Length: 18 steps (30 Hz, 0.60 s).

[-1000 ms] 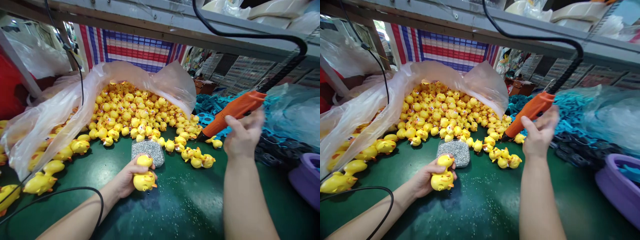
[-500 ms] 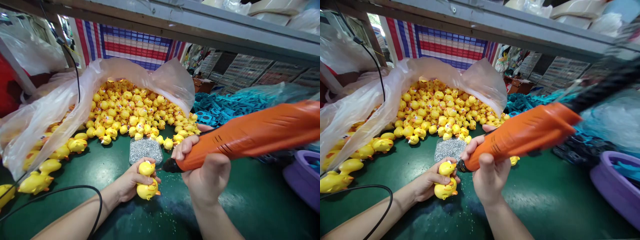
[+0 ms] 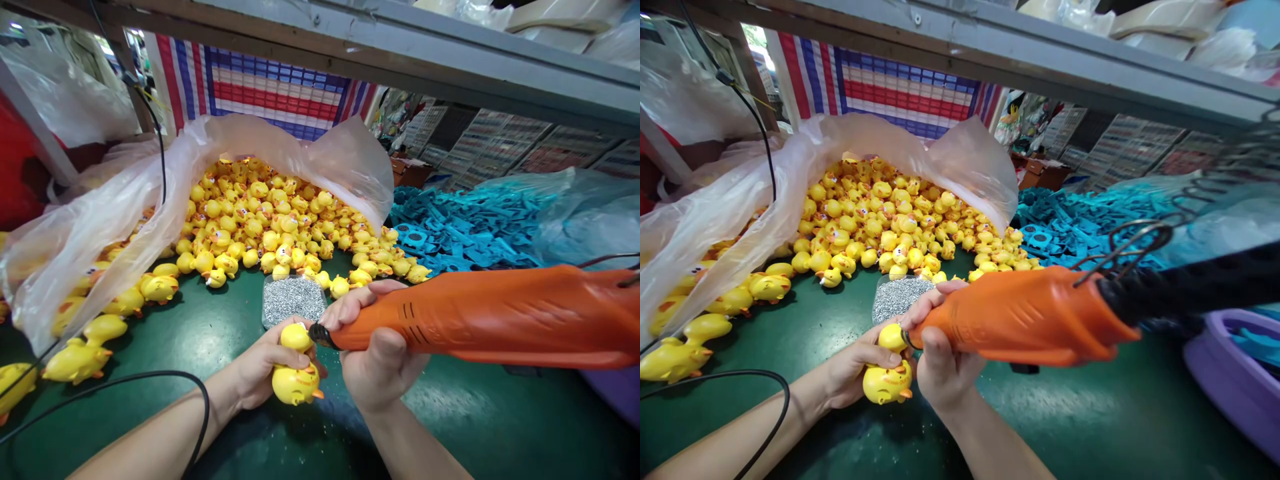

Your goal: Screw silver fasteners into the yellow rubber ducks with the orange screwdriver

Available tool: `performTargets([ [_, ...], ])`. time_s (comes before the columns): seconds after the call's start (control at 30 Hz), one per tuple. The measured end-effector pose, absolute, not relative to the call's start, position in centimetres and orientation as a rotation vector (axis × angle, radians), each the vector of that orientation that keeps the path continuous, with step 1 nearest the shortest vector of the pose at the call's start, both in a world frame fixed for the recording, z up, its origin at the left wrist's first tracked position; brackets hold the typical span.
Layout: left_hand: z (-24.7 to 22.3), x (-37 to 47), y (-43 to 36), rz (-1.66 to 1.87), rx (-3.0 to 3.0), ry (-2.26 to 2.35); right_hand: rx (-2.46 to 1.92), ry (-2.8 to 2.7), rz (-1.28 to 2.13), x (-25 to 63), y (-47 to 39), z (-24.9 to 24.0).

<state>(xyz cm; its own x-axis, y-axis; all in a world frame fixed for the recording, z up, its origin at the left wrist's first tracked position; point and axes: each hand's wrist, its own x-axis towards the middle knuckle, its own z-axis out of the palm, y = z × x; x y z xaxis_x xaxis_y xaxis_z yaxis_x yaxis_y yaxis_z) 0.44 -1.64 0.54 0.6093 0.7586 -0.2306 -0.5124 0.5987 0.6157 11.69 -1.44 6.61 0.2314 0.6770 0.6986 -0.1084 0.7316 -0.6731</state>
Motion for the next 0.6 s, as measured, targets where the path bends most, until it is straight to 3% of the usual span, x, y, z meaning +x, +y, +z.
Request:
performTargets([
  [0.3, 0.8, 0.5, -1.6, 0.767, 0.49, 0.555, -0.56, -1.195, 0.625, 11.5, -1.2, 6.6],
  [0.6, 1.0, 0.3, -1.1, 0.85, 0.396, 0.657, -0.58, -1.0, 0.695, 12.0, -3.1, 10.4],
])
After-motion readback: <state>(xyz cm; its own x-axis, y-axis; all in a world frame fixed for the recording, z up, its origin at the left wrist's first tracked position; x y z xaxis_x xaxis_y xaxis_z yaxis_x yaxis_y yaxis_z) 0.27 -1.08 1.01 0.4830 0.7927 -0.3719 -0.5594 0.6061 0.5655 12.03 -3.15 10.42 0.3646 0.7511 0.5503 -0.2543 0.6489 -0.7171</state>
